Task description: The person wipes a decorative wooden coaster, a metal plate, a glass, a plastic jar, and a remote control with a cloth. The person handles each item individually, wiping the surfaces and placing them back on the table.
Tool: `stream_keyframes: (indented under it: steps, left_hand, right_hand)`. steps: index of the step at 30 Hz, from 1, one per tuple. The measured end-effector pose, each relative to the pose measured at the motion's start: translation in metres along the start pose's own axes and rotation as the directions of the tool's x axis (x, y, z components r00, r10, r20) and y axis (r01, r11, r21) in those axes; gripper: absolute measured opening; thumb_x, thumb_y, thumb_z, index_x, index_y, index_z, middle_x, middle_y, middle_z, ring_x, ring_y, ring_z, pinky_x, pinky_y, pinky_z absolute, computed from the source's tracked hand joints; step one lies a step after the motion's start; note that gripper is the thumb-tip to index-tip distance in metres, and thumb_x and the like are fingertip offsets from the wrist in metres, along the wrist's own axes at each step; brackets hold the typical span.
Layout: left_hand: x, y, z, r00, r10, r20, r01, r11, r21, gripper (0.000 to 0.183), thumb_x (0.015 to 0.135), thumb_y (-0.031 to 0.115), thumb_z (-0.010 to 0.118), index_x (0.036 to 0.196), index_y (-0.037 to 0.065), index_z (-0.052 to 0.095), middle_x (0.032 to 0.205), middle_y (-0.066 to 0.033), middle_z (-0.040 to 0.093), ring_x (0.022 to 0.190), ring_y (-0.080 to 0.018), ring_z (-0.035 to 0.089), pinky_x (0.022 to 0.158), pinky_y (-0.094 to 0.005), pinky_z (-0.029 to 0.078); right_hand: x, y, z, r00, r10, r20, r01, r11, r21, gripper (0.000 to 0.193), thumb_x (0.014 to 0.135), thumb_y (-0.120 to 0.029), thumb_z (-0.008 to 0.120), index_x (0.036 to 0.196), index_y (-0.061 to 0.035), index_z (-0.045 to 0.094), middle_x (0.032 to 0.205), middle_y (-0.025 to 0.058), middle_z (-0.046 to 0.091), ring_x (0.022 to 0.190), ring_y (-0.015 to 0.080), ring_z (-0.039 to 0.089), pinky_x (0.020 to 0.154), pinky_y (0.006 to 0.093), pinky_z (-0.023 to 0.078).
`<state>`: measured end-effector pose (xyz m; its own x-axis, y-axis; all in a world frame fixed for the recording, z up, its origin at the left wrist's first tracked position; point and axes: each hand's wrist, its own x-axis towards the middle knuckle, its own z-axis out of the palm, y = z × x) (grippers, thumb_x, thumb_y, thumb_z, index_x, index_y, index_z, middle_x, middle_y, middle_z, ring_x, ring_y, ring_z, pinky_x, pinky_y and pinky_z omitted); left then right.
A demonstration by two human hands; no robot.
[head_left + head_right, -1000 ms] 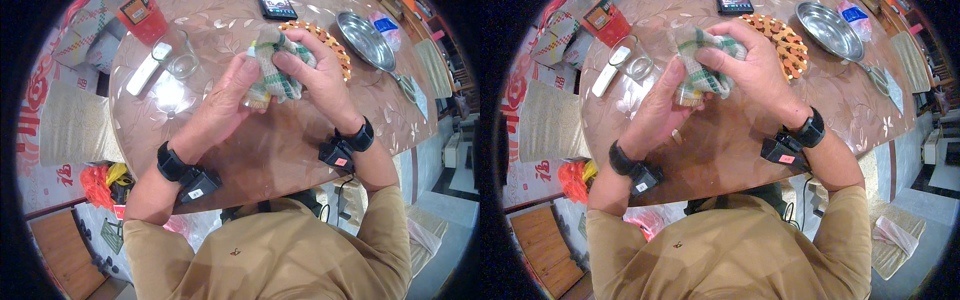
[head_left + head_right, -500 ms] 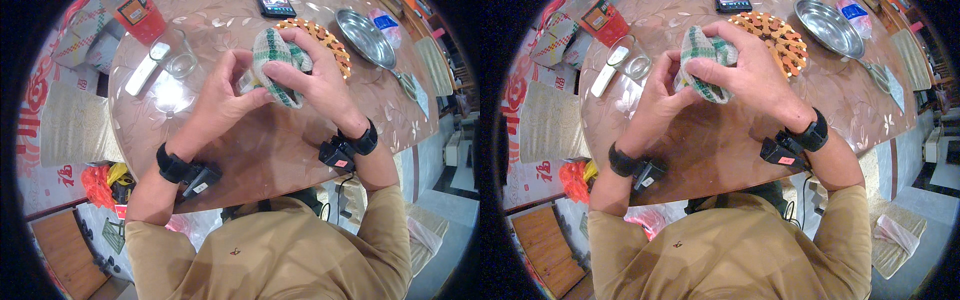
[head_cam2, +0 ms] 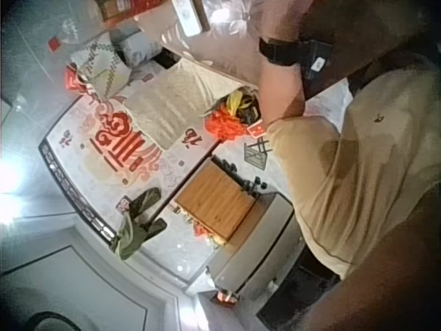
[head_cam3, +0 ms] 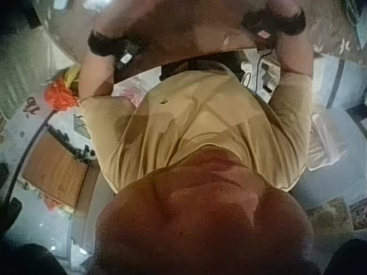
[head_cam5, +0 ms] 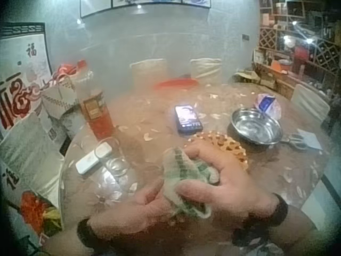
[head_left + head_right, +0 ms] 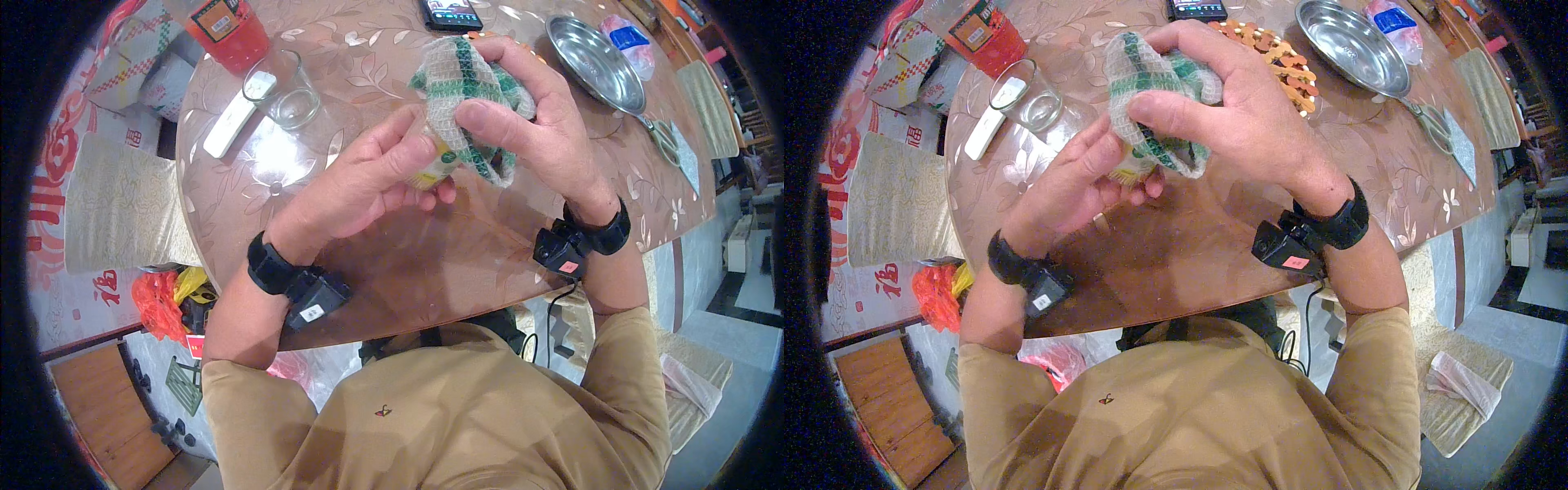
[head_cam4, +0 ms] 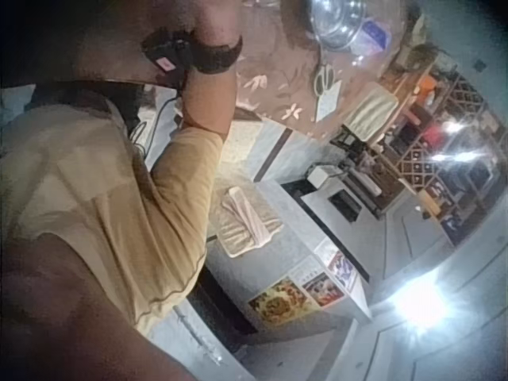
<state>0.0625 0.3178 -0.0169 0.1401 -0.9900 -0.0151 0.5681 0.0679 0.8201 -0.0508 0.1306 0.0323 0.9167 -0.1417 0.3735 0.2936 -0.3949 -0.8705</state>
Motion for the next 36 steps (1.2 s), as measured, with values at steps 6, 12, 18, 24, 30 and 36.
stream_keyframes:
  steps: [6, 12, 18, 24, 30, 36]
  left_hand:
    - [0.011, -0.012, 0.005, 0.887, 0.393, -0.24, -0.16, 0.752, 0.639, 0.052, 0.089, 0.019, 0.072, 0.129, 0.001, 0.044, 0.113, -0.0078, 0.058, 0.1, -0.0128, 0.06, 0.085, -0.0273, 0.052]
    - [0.01, -0.01, 0.005, 0.915, 0.341, -0.216, -0.145, 0.778, 0.611, 0.054, 0.091, 0.025, 0.069, 0.133, 0.002, 0.044, 0.116, -0.0095, 0.058, 0.102, -0.0136, 0.06, 0.087, -0.0294, 0.052]
    - [-0.003, 0.016, 0.002, 0.985, -0.136, 0.107, 0.137, 0.991, 0.0, 0.054, 0.095, 0.031, 0.062, 0.137, 0.003, 0.043, 0.119, -0.0102, 0.06, 0.101, -0.0201, 0.064, 0.085, -0.0309, 0.054]
    - [0.006, 0.0, 0.011, 0.975, 0.12, -0.185, 0.005, 0.825, 0.565, 0.051, 0.093, 0.025, 0.065, 0.135, 0.003, 0.045, 0.12, -0.0108, 0.06, 0.102, -0.016, 0.062, 0.088, -0.03, 0.052]
    - [0.009, -0.01, 0.008, 0.913, 0.359, -0.193, -0.061, 0.587, 0.807, 0.057, 0.09, 0.024, 0.071, 0.135, 0.002, 0.046, 0.12, -0.0114, 0.061, 0.105, -0.0159, 0.061, 0.088, -0.0289, 0.051]
    - [-0.002, 0.015, 0.006, 0.991, -0.13, 0.022, 0.131, 0.983, -0.129, 0.054, 0.095, 0.023, 0.064, 0.139, 0.002, 0.043, 0.12, -0.0105, 0.06, 0.102, -0.0147, 0.061, 0.088, -0.0304, 0.052]
  right_hand:
    - [-0.001, 0.018, 0.007, 0.999, 0.002, -0.052, -0.011, 0.985, -0.173, 0.043, 0.09, -0.021, 0.072, 0.125, -0.0053, 0.055, 0.106, -0.0004, 0.061, 0.095, 0.0062, 0.058, 0.081, 0.0228, 0.049]
    - [-0.001, 0.009, 0.007, 0.999, 0.037, -0.018, -0.039, 0.993, -0.109, 0.044, 0.087, -0.023, 0.074, 0.123, -0.0042, 0.056, 0.102, 0.0018, 0.063, 0.09, 0.0079, 0.06, 0.077, 0.0251, 0.051]
    - [0.001, -0.004, -0.002, 0.997, 0.052, 0.052, -0.052, 0.999, -0.011, 0.038, 0.084, -0.025, 0.075, 0.112, -0.0028, 0.061, 0.092, 0.0014, 0.063, 0.081, 0.0089, 0.06, 0.072, 0.0265, 0.051]
    - [0.003, 0.007, -0.002, 0.992, 0.106, 0.065, -0.097, 0.987, -0.129, 0.048, 0.083, -0.017, 0.077, 0.126, -0.0047, 0.056, 0.104, 0.0, 0.063, 0.091, 0.0071, 0.059, 0.079, 0.0238, 0.05]
    - [0.001, 0.015, 0.004, 0.995, 0.093, 0.022, -0.086, 0.975, -0.206, 0.05, 0.082, -0.017, 0.077, 0.126, -0.0038, 0.056, 0.109, 0.002, 0.062, 0.097, 0.0093, 0.059, 0.084, 0.0252, 0.05]
    - [0.003, 0.001, -0.014, 0.991, 0.065, 0.118, -0.062, 0.998, -0.032, 0.051, 0.082, -0.016, 0.077, 0.126, -0.0038, 0.056, 0.109, 0.0024, 0.063, 0.098, 0.01, 0.06, 0.085, 0.026, 0.05]
